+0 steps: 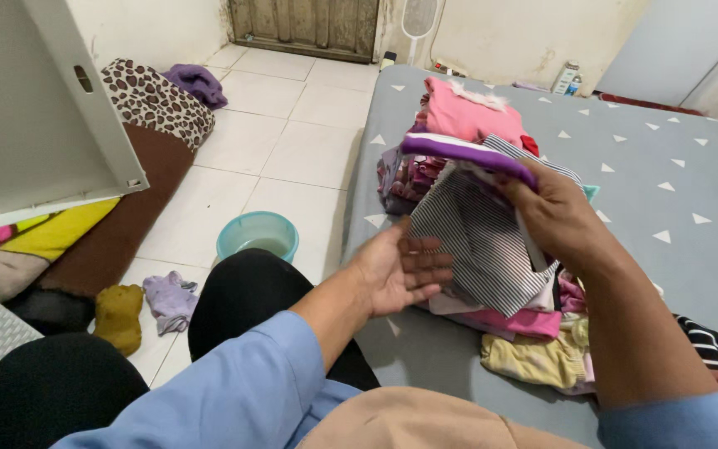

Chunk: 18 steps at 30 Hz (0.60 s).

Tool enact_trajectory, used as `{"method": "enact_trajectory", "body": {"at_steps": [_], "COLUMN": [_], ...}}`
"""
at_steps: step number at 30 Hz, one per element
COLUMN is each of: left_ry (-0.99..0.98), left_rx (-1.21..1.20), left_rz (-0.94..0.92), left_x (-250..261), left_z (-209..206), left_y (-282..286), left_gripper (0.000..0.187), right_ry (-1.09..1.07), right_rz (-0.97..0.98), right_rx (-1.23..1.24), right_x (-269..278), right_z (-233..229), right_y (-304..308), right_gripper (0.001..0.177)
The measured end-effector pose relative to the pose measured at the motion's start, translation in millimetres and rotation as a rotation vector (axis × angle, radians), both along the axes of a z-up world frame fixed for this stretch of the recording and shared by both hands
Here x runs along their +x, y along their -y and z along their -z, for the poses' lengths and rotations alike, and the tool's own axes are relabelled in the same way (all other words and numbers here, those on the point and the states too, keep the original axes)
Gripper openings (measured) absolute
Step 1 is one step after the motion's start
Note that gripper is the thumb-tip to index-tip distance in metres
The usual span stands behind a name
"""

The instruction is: The person folds various clothes and places them into a cabinet. They handle shirts, pants, and other garments, folding each item and stacking them neatly inside the cabinet.

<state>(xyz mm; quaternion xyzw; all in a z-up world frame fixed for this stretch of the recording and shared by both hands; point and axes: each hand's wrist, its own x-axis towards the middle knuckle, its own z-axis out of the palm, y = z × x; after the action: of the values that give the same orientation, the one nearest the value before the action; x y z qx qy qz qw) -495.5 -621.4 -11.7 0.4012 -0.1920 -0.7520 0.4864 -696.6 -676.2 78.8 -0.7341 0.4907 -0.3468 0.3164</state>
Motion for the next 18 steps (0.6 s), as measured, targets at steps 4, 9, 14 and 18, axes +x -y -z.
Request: {"method": "enact_trajectory", "body": {"at_steps": [4,9,14,18], "left_ry": [-0.377,-0.44,-0.397,-0.315], "left_rx": [-0.056,-0.084,-0.182,-0.252], "left_rz": [0.054,-0.149,-0.543,-0.844], "left_x": [-15,37,138,209], "left_z": [-7,-1,-10,-23], "left_y": [-2,-20,-101,-183], "left_gripper": [0.066,0.06,0.055,0.051], "right_ry": [-0.235,-0.125,0.24,0.491], "right_rz": [-0.481,-0.717,-0.34,-0.634], "right_rx": [0.178,0.015,0.438,0.902], "right_x": [22,36,100,188], "right_z": [-18,-10,10,15], "right_y": [-55,-73,-56,-71], "right_gripper": [0.036,0.053,0.064,0.048]}}
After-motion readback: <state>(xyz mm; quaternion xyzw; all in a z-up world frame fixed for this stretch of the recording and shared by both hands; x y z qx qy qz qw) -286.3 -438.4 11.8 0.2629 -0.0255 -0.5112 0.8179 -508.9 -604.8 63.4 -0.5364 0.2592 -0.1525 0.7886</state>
